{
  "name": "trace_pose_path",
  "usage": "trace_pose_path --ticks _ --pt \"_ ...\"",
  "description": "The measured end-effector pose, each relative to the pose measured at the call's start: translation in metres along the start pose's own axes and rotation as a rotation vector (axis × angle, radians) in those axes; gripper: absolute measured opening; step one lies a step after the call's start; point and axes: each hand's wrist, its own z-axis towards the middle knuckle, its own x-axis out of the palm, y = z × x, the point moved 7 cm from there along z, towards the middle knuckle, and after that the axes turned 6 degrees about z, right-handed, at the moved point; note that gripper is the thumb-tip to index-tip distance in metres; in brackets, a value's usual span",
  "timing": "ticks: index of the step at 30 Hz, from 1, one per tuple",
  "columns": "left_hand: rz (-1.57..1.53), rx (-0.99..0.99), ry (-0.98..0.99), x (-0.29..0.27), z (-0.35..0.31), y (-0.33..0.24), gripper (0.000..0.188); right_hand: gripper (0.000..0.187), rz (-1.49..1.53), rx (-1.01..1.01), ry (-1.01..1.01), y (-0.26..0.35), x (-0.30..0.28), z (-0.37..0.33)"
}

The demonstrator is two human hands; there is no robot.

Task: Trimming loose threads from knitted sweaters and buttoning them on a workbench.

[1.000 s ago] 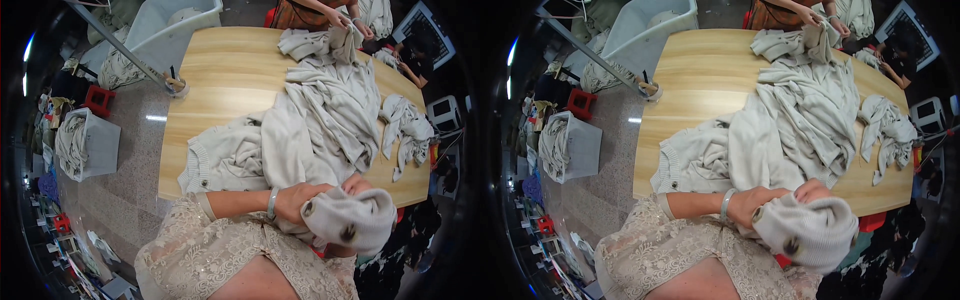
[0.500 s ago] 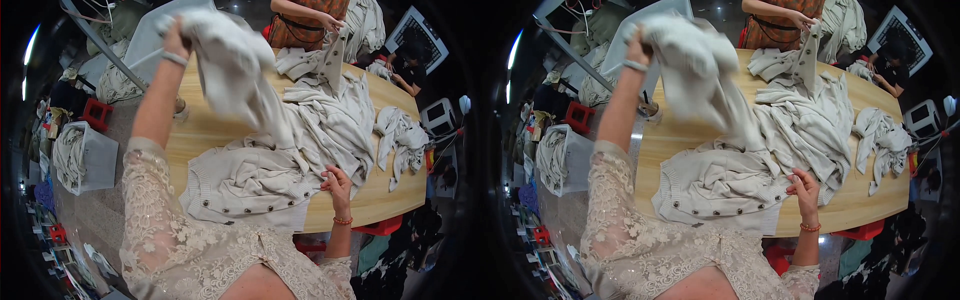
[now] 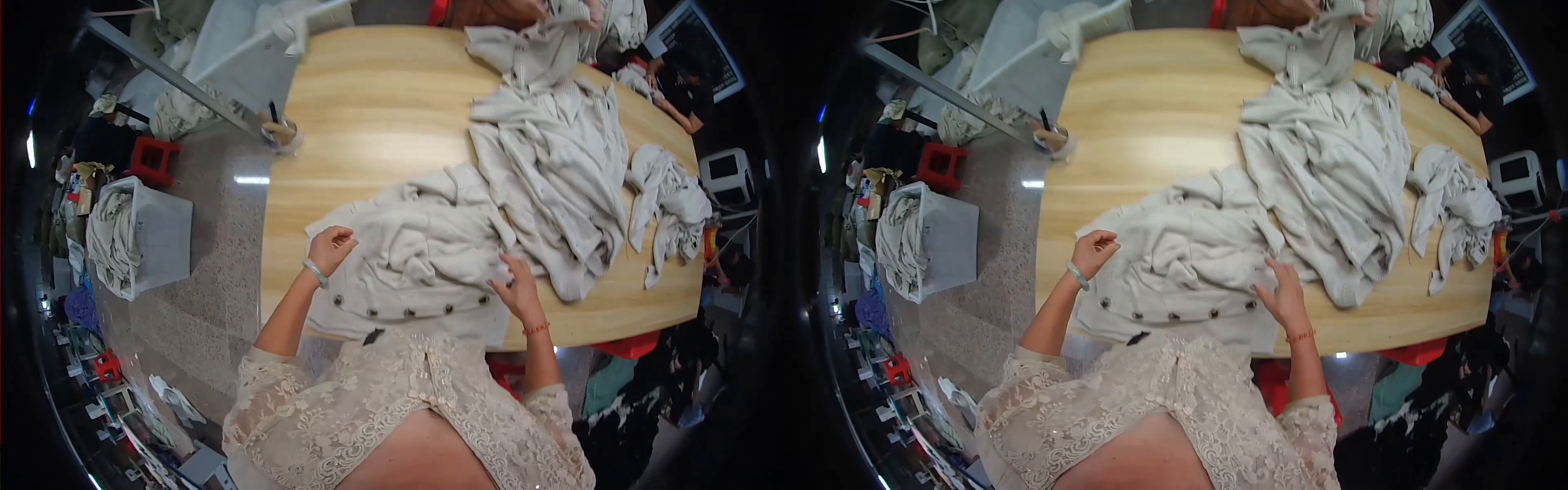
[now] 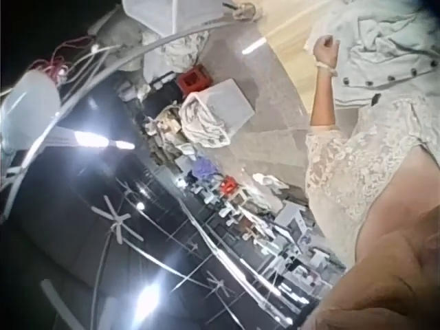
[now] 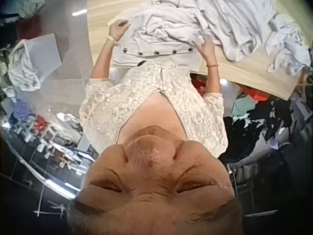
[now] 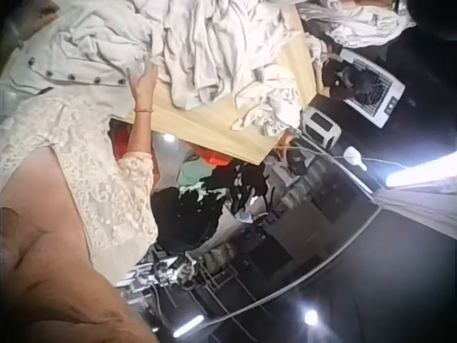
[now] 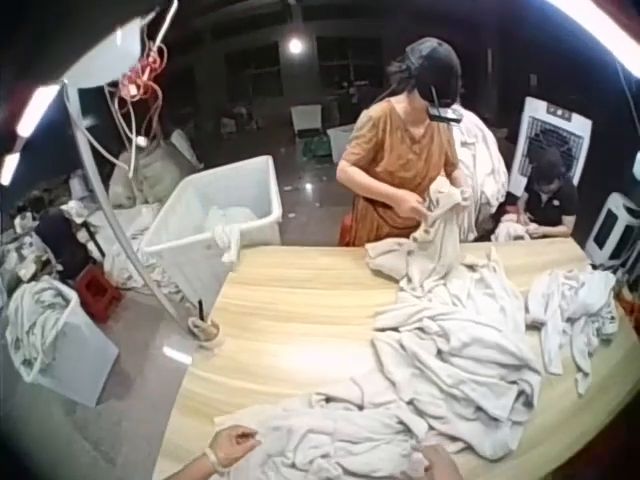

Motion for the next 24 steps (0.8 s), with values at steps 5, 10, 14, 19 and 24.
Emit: trace_pose_path --ticks 5,10,14,19,24 --pt "0.480 0.194 -0.136 0.003 -0.090 0.023 0.046 0.069 -0.188 -0.120 0.058 0.008 0.026 0.012" --pt "0.441 0.144 -0.221 0.003 -0.096 0.026 0.043 0.034 -0.120 -0.171 -0.047 -0.004 0.026 0.025" --pt "0.339 0.039 -0.191 -0.001 -0.102 0.032 0.041 0.029 0.126 0.006 -0.054 -0.019 0.013 0.032" --pt "0.522 -0.024 -0.300 0.000 -0.123 0.040 0.042 0.040 0.506 0.040 -0.376 -0.005 -0.009 0.033" --pt "0.429 -0.045 -0.307 -0.002 -0.113 0.037 0.033 0.046 -0.102 -0.515 -0.101 0.055 0.031 -0.012"
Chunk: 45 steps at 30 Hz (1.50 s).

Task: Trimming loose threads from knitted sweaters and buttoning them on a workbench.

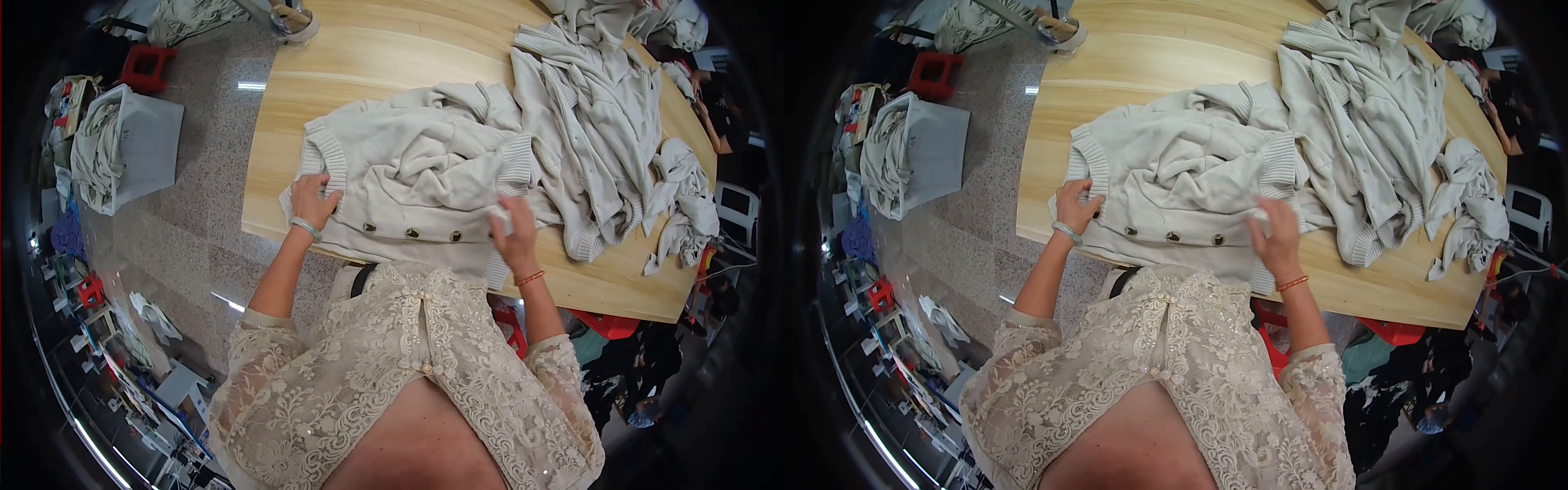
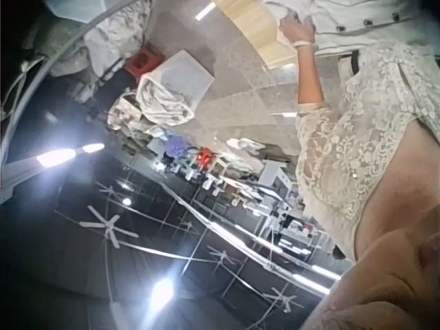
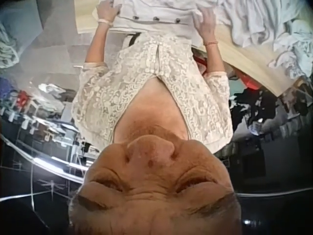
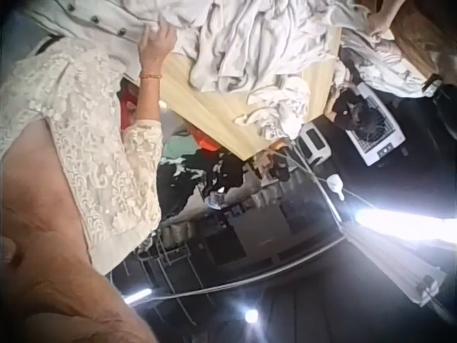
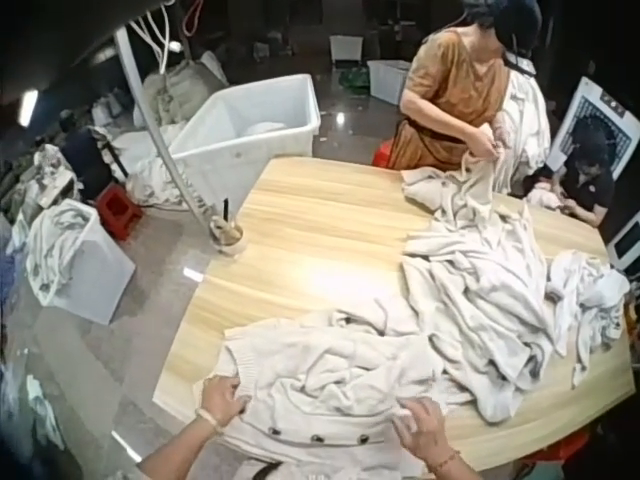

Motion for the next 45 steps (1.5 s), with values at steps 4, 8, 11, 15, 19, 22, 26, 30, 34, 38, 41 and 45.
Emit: trace_pose_path --ticks 4,8,11,15,19,22,26,30,34,38,41,45 --pt "-0.101 -0.129 0.160 0.014 0.009 0.009 0.032 0.051 0.112 -0.062 0.398 0.053 0.068 -0.012" --pt "-1.218 -0.327 0.318 -0.012 0.024 -0.040 0.024 0.068 0.186 -0.131 0.394 0.097 0.095 0.004" --pt "-1.466 -0.379 0.335 -0.050 0.047 -0.085 0.027 0.075 0.114 -0.090 0.263 0.101 0.094 0.030" --pt "-1.384 -0.169 0.065 -0.082 0.087 -0.073 0.024 0.074 -0.137 0.001 0.070 0.046 0.061 0.054" --pt "-1.456 -0.201 -0.095 -0.099 0.120 -0.037 0.020 0.049 -0.395 0.078 -0.187 -0.032 -0.046 0.084" --pt "-1.333 -0.199 -0.065 -0.090 0.115 -0.047 0.017 0.044 -0.490 -0.099 -0.448 -0.011 -0.118 0.121" --pt "-1.229 -0.218 -0.139 -0.055 0.095 -0.029 0.015 0.046 -0.550 -0.163 -0.407 0.001 -0.131 0.131" --pt "-0.809 -0.353 0.120 0.005 0.054 0.050 0.018 0.041 -0.661 0.145 -0.057 -0.072 -0.071 0.062" --pt "-0.708 -0.201 0.197 0.024 0.012 0.064 0.025 0.047 -0.202 0.532 0.183 -0.117 -0.017 -0.031" --pt "-0.240 0.021 0.250 0.004 -0.005 0.028 0.042 0.044 -0.203 0.441 0.269 -0.068 -0.013 -0.046" --pt "-0.306 -0.034 0.348 0.010 -0.010 0.026 0.035 0.037 -0.068 0.724 0.451 -0.087 -0.009 -0.054" --pt "-0.397 -0.135 0.458 0.002 -0.016 0.035 0.020 0.020 -0.191 0.372 0.343 -0.072 -0.023 -0.053"
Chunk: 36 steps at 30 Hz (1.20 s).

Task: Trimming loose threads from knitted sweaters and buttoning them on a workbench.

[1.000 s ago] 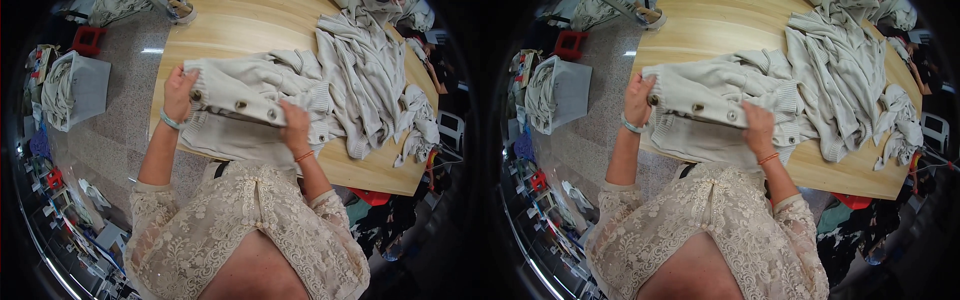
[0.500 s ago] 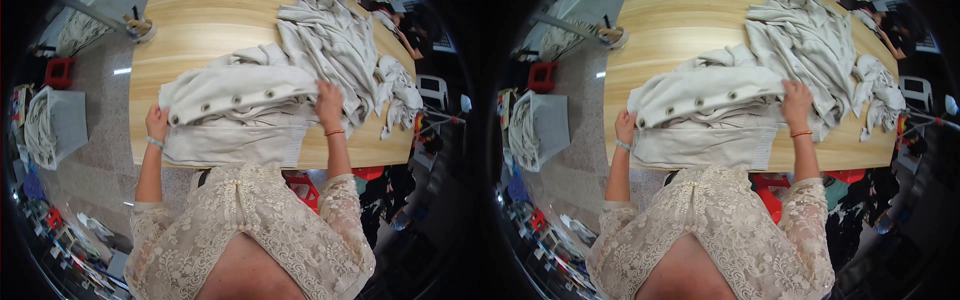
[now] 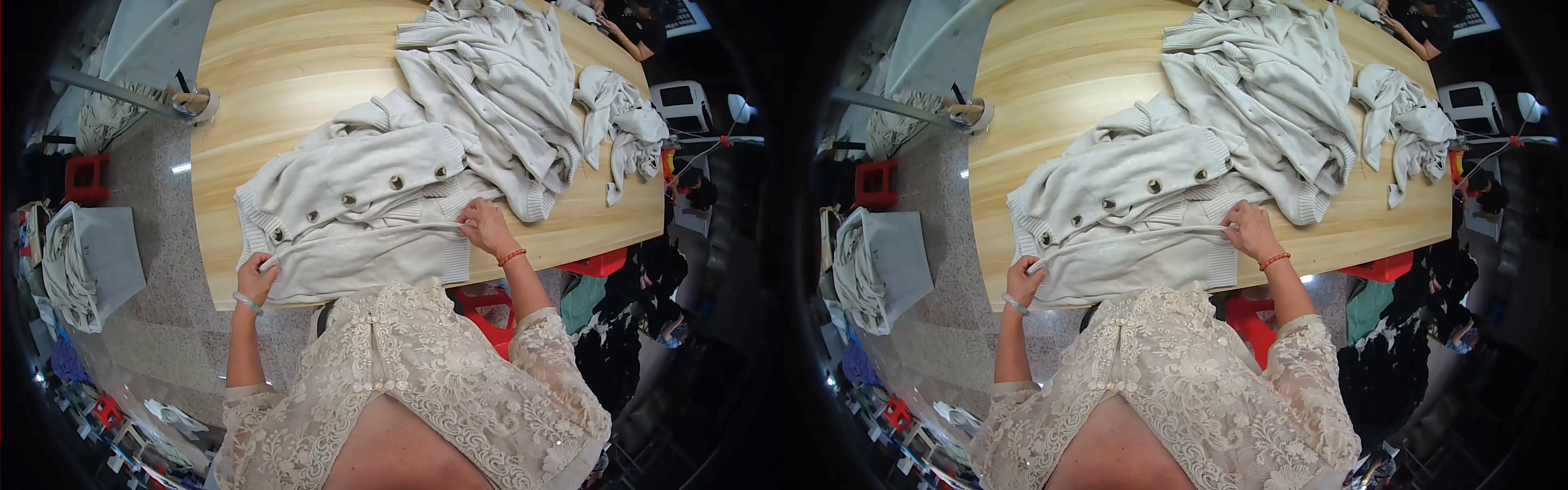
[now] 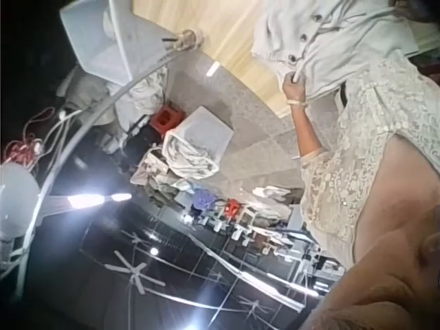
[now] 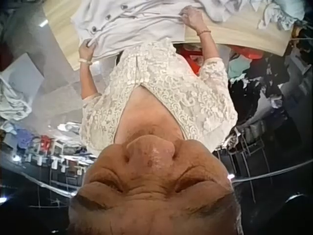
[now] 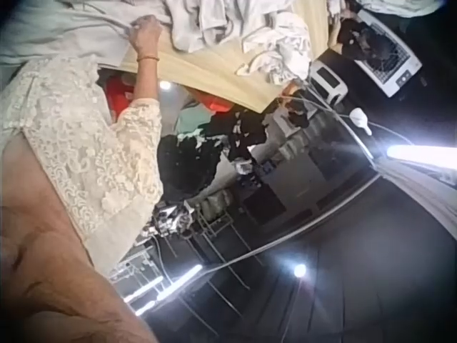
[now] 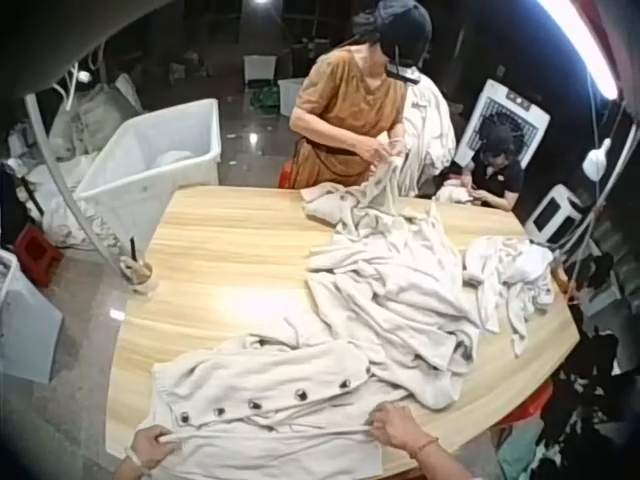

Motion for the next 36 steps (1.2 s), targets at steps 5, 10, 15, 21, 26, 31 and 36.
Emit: trace_pose_path --ticks 5,10,15,21,26,31,36 --pt "-0.175 -0.038 0.044 -0.009 -0.009 -0.005 0.014 0.016 0.534 0.102 -0.061 -0.024 -0.011 0.000" --pt "-0.422 -0.030 0.091 0.006 -0.003 -0.043 0.014 0.017 0.314 -0.027 -0.449 -0.002 -0.136 0.022" --pt "-0.290 -0.020 -0.115 0.036 0.025 -0.040 0.023 0.023 -0.112 -0.052 -0.330 0.045 -0.116 0.078" --pt "-0.256 -0.034 -0.131 0.028 0.010 -0.058 0.019 0.041 0.624 -0.408 0.110 0.218 0.024 0.089" --pt "-0.625 0.009 0.027 0.063 0.003 -0.046 0.009 0.037 0.834 -0.278 0.428 0.263 0.114 0.085" --pt "-0.857 -0.131 -0.023 0.072 -0.018 -0.036 0.016 0.019 0.866 -0.075 0.546 0.234 0.149 0.076" --pt "-0.795 -0.208 -0.002 0.076 -0.012 -0.017 0.012 0.026 0.659 -0.257 0.360 0.245 0.144 0.078"
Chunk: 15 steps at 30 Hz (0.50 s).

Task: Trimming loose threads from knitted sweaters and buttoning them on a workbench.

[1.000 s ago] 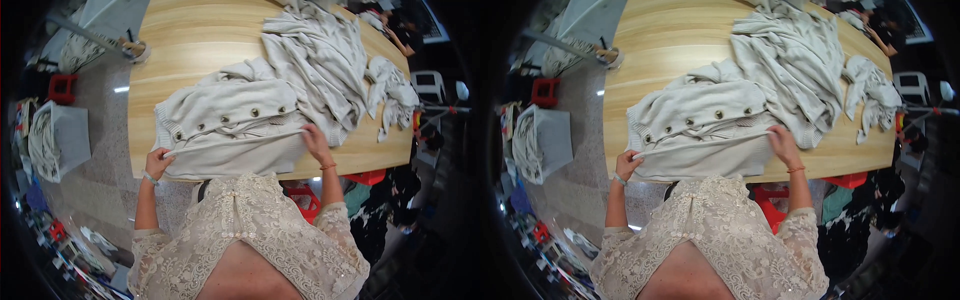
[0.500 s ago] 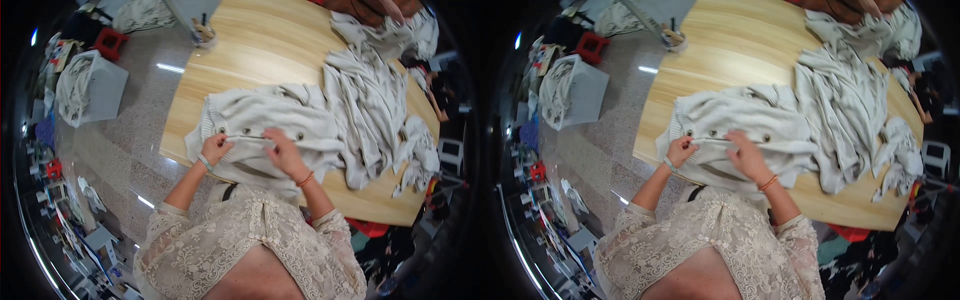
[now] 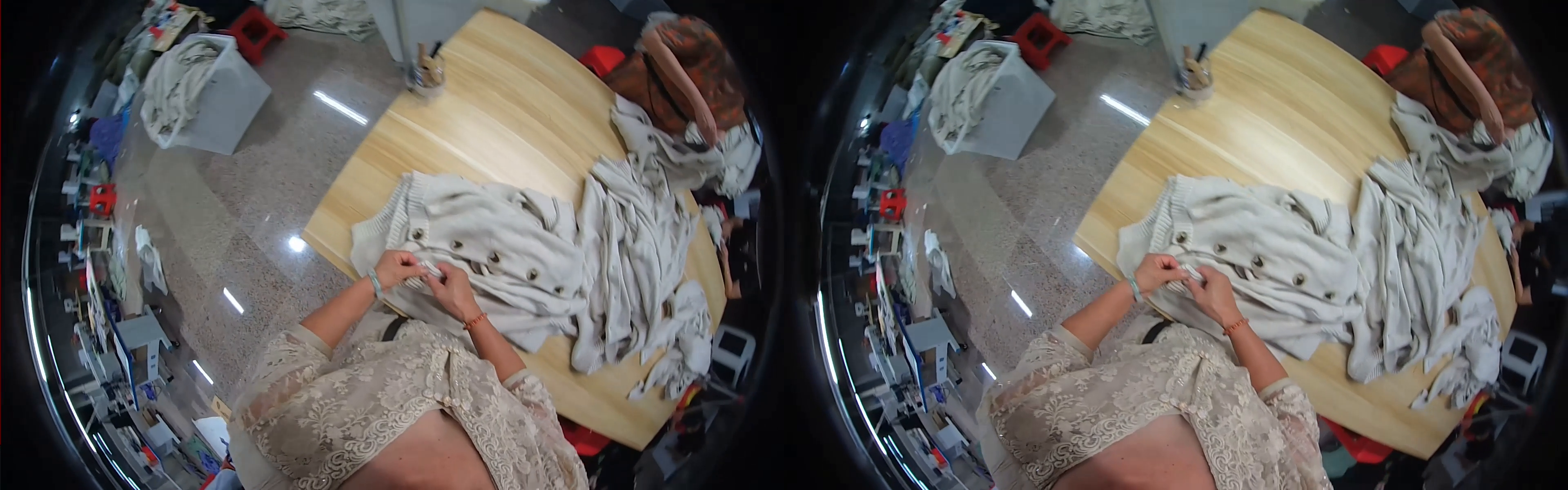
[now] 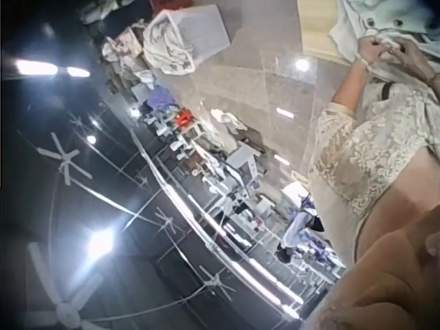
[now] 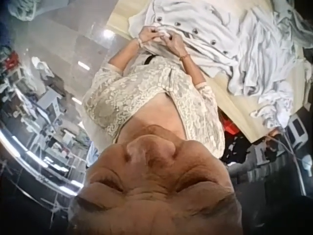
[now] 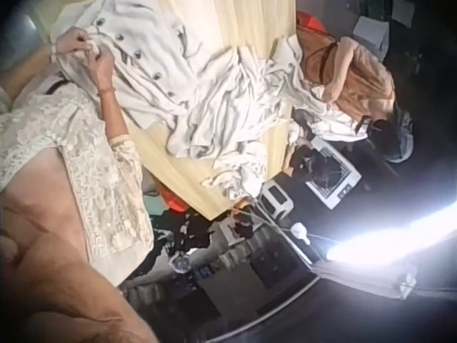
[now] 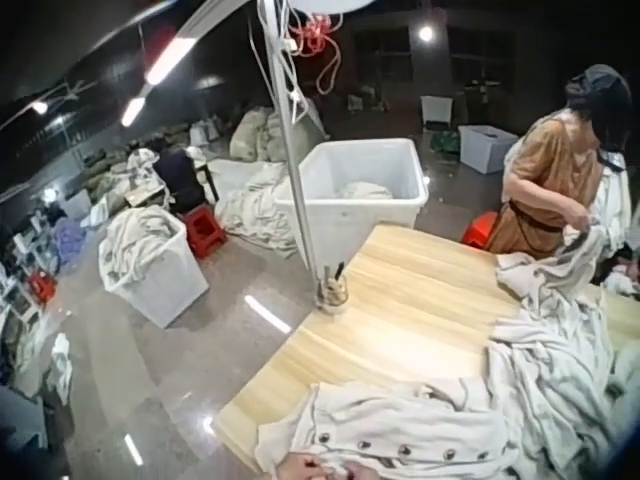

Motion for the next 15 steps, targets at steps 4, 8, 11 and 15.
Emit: trace_pose_path --ticks 4,8,11,15 --pt "-0.315 -0.217 -0.139 -0.026 0.015 0.001 0.012 0.022 -0.045 0.078 0.081 0.015 0.001 0.008" --pt "-0.471 -0.208 -0.257 -0.025 0.046 -0.006 0.014 0.020 -0.099 0.006 0.071 0.018 -0.001 0.007" --pt "-0.537 -0.139 -0.349 -0.021 0.059 -0.011 0.012 0.018 -0.104 -0.089 0.015 0.024 -0.004 0.004" --pt "-0.414 -0.089 -0.286 -0.021 0.064 -0.016 0.012 0.018 -0.094 -0.107 -0.012 0.035 -0.009 0.006"
